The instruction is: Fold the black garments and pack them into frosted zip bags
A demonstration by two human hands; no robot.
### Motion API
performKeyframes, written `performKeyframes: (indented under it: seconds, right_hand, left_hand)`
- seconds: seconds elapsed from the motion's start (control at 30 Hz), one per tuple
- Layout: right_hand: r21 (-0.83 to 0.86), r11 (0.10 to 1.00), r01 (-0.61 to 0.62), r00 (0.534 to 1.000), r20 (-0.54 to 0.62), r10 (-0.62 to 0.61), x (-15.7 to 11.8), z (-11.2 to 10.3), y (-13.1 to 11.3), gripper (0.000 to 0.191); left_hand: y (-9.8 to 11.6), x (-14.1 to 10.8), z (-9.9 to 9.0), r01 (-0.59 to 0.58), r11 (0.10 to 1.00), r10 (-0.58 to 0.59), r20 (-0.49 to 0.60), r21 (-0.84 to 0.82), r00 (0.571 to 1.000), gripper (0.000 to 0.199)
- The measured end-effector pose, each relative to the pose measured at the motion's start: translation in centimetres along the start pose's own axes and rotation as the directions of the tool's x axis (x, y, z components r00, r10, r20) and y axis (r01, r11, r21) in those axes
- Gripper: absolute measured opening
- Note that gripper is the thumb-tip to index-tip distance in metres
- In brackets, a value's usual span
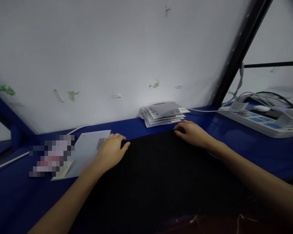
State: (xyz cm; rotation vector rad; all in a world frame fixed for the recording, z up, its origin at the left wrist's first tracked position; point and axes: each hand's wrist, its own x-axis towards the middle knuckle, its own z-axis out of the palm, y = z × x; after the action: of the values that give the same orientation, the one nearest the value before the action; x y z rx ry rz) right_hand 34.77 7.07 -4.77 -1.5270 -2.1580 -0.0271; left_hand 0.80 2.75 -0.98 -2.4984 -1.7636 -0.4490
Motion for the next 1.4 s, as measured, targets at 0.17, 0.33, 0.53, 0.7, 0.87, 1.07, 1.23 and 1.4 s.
performKeyframes:
  seconds: [0.17,0.33,0.53,0.7,0.87,1.07,1.23,1.4]
  right_hand:
    - [0.083,0.997,-0.007,0.999,-0.043,0.011,0.1,-0.1,-0.3,0.014]
    - [0.181,0.981,-0.077,0.977,-0.184,0.110,0.0,-0.7,-1.3,0.015]
    - [0.349,0.936,-0.053,0.944,-0.287,0.160,-0.3,-1.6,-2.1,0.009]
    - [0.386,0.922,0.040,0.964,-0.257,0.066,-0.7,-1.7,-2.1,0.017]
    - [0.318,0.947,0.050,0.996,-0.086,-0.024,-1.0,-2.1,-2.3,0.017]
    - [0.273,0.962,0.025,1.000,-0.014,-0.022,-1.1,-2.3,-2.8,0.039]
    - [0.144,0.988,0.053,0.998,-0.052,-0.046,-1.0,-1.5,-2.4,0.030]
    - [0.086,0.994,0.069,0.998,-0.020,-0.067,-0.9,-1.4,-2.2,0.030]
  left_hand:
    - [-0.3,0.8,0.0,-0.007,1.000,0.007,-0.018,0.016,1.000,0.015]
    - [-0.6,1.2,-0.5,0.073,0.994,-0.082,-0.117,-0.079,0.990,0.010]
    - [-0.3,1.0,-1.5,0.019,0.965,-0.093,-0.274,-0.261,0.957,0.008]
    - [0.7,-0.3,-2.2,-0.031,0.921,-0.051,-0.198,-0.389,0.979,0.009]
    - [1.2,-1.3,-2.5,-0.073,0.870,0.027,-0.100,-0.488,0.995,0.024]
    - [0.7,-0.9,-1.6,-0.089,0.926,0.041,-0.136,-0.367,0.990,0.021]
    - [0.4,-0.9,-1.0,-0.210,0.960,0.202,-0.060,-0.185,0.977,0.023]
    - [0.3,-1.1,-0.8,-0.196,0.968,0.205,0.041,-0.156,0.978,0.031]
